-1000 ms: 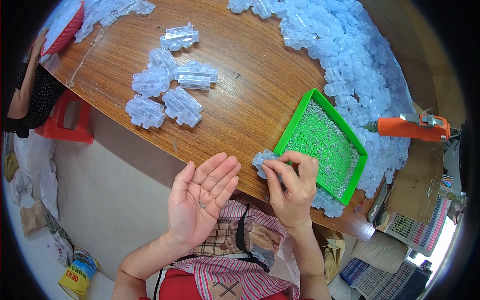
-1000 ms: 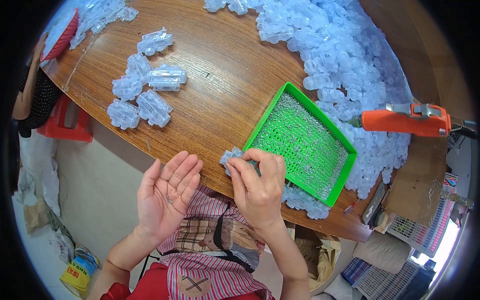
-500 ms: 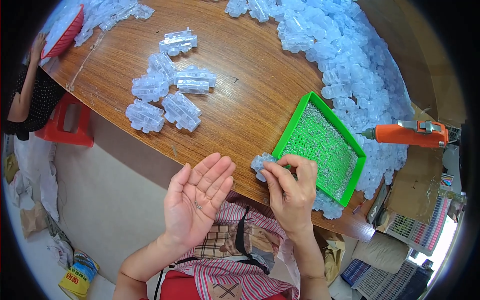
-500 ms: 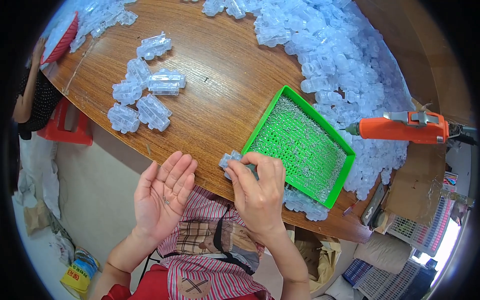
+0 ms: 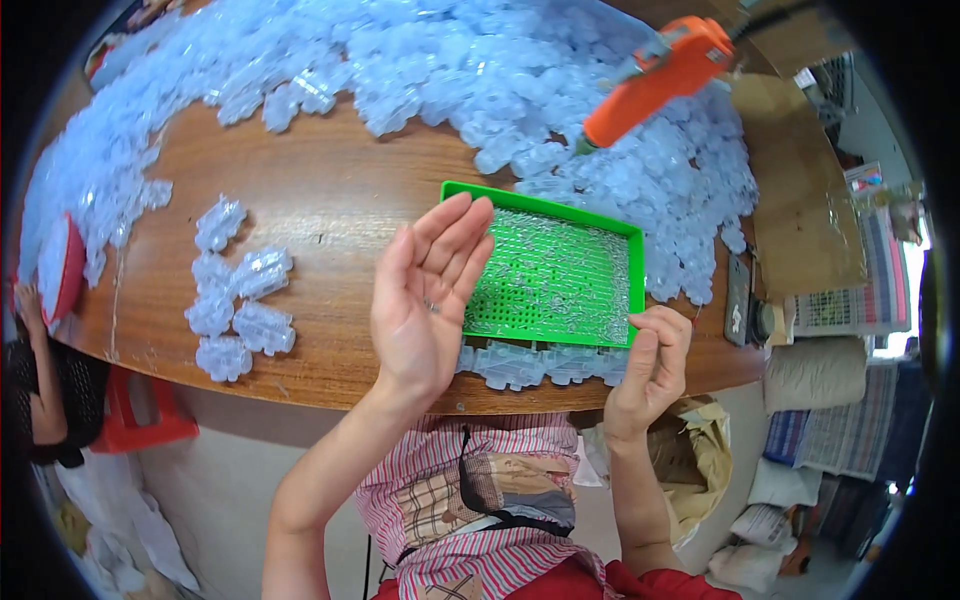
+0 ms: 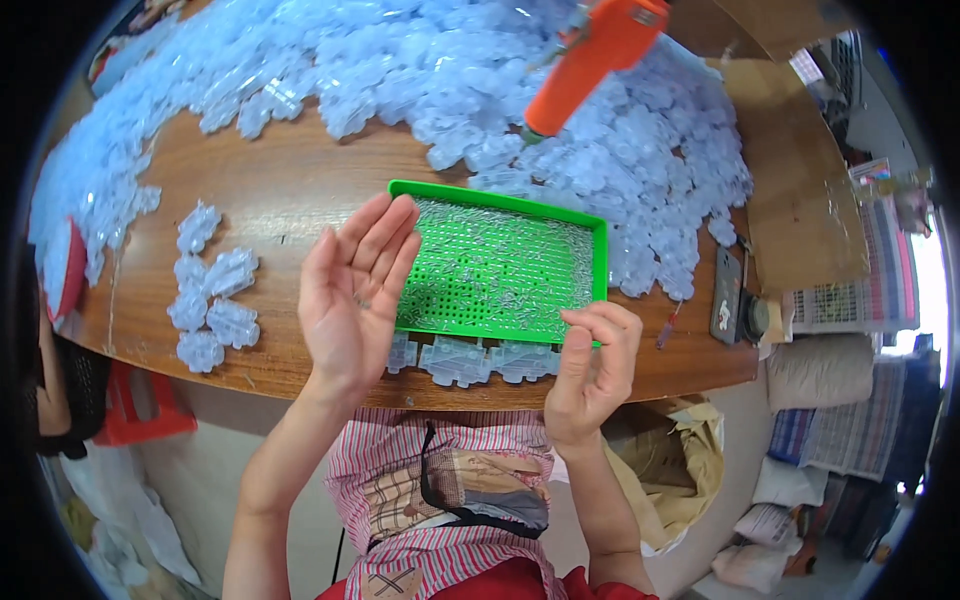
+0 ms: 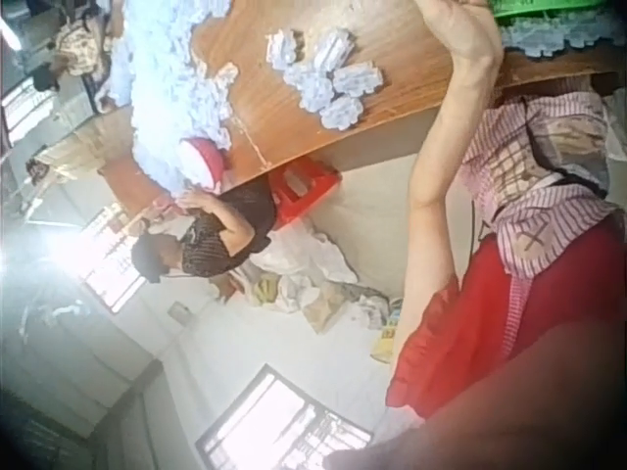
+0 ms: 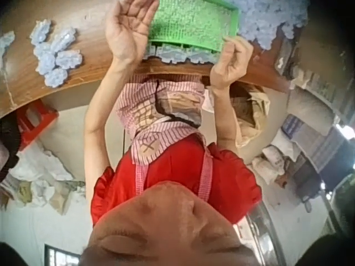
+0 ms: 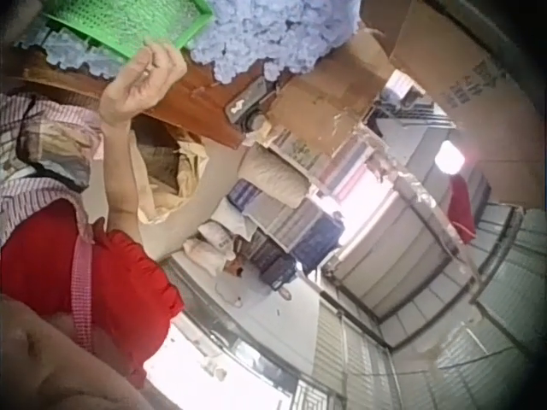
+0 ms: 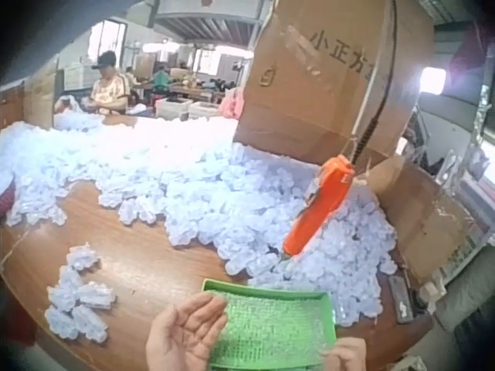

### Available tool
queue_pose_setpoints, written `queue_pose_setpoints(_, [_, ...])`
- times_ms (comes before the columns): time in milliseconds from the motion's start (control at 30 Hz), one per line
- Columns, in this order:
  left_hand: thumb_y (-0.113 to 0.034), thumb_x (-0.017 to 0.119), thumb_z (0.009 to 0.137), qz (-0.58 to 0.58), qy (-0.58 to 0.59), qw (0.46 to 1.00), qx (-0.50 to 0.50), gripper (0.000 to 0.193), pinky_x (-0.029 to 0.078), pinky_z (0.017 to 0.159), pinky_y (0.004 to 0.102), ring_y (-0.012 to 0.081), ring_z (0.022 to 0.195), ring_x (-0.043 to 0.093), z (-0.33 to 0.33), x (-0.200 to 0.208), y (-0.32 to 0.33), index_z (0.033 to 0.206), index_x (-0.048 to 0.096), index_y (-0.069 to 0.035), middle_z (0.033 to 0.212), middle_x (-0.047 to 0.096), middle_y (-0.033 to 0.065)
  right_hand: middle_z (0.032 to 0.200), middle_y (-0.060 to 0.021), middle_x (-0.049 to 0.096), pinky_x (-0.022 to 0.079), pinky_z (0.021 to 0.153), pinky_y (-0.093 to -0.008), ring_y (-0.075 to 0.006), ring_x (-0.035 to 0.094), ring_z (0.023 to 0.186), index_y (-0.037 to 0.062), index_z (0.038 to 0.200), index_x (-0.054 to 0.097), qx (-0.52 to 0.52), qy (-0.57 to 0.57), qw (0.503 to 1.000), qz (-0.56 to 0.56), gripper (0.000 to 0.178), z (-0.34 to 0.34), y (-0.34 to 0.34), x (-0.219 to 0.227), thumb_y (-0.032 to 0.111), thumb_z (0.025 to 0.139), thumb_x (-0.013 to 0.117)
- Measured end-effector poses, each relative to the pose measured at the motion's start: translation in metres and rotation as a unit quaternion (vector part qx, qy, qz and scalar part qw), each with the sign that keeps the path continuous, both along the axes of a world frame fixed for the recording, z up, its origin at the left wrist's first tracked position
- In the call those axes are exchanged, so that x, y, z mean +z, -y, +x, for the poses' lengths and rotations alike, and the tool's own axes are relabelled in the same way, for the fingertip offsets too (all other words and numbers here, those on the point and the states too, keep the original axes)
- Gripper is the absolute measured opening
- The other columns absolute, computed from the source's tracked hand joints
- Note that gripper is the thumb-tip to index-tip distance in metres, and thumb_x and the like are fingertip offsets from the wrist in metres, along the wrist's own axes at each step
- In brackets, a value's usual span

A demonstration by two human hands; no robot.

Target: The person picks up a plastic part, inserts metal pins into it by hand, and then uses a power tool to drive them in. This process is repeated for several plastic parts, which are then placed on the table.

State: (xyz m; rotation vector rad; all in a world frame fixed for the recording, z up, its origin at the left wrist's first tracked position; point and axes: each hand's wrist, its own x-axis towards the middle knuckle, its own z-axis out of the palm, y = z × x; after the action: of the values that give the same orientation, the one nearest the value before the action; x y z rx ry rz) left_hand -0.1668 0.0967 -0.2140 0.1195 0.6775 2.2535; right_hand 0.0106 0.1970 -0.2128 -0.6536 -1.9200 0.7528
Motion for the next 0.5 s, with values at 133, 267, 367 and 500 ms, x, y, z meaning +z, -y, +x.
queue_pose_setpoints(133, [-0.035, 0.029, 0.102, -0.081, -0.148, 0.986, -0.018, 0.051, 0.036, 0.109, 0.0357, 0.0240, 0.123, 0.051, -0.008, 0.002, -0.024, 0.130, 0.044, 0.005, 0.129, 0.054, 0.0192, 0.098, -0.0116, 0.053, 0.041, 0.080, -0.0283, -0.0193, 0.051, 0.090, -0.0004, 0.094, 0.062, -0.011, -0.037, 0.999, -0.031, 0.013, 0.014, 0.004, 0.009, 0.011, 0.094, 0.054])
queue_pose_setpoints(267, [-0.038, 0.027, 0.103, -0.135, -0.277, 0.950, -0.046, 0.050, 0.026, 0.111, 0.0348, 0.0200, 0.125, 0.046, -0.010, -0.009, -0.037, 0.130, 0.045, 0.001, 0.128, 0.055, 0.0165, 0.096, -0.0116, 0.053, 0.041, 0.079, -0.0285, -0.0196, 0.051, 0.090, -0.0004, 0.094, 0.062, -0.018, -0.042, 0.999, -0.029, 0.014, 0.017, 0.000, 0.008, 0.011, 0.093, 0.055])
queue_pose_setpoints(367, [-0.039, 0.026, 0.103, -0.144, -0.301, 0.941, -0.056, 0.051, 0.025, 0.111, 0.0364, 0.0213, 0.125, 0.045, -0.009, -0.012, -0.040, 0.129, 0.044, 0.001, 0.127, 0.055, 0.0171, 0.095, -0.0117, 0.054, 0.041, 0.079, -0.0296, -0.0202, 0.051, 0.089, -0.0002, 0.094, 0.062, -0.007, -0.042, 0.999, -0.021, 0.013, 0.015, -0.006, 0.012, 0.011, 0.092, 0.055])
queue_pose_setpoints(500, [-0.040, 0.024, 0.104, -0.166, -0.343, 0.923, -0.050, 0.052, 0.023, 0.112, 0.0374, 0.0221, 0.128, 0.042, -0.013, -0.010, -0.039, 0.130, 0.040, 0.001, 0.130, 0.054, 0.0185, 0.104, -0.0141, 0.056, 0.042, 0.081, -0.0324, -0.0226, 0.053, 0.094, -0.0010, 0.106, 0.058, 0.039, -0.060, 0.997, 0.010, 0.022, -0.002, -0.031, 0.023, 0.014, 0.090, 0.058])
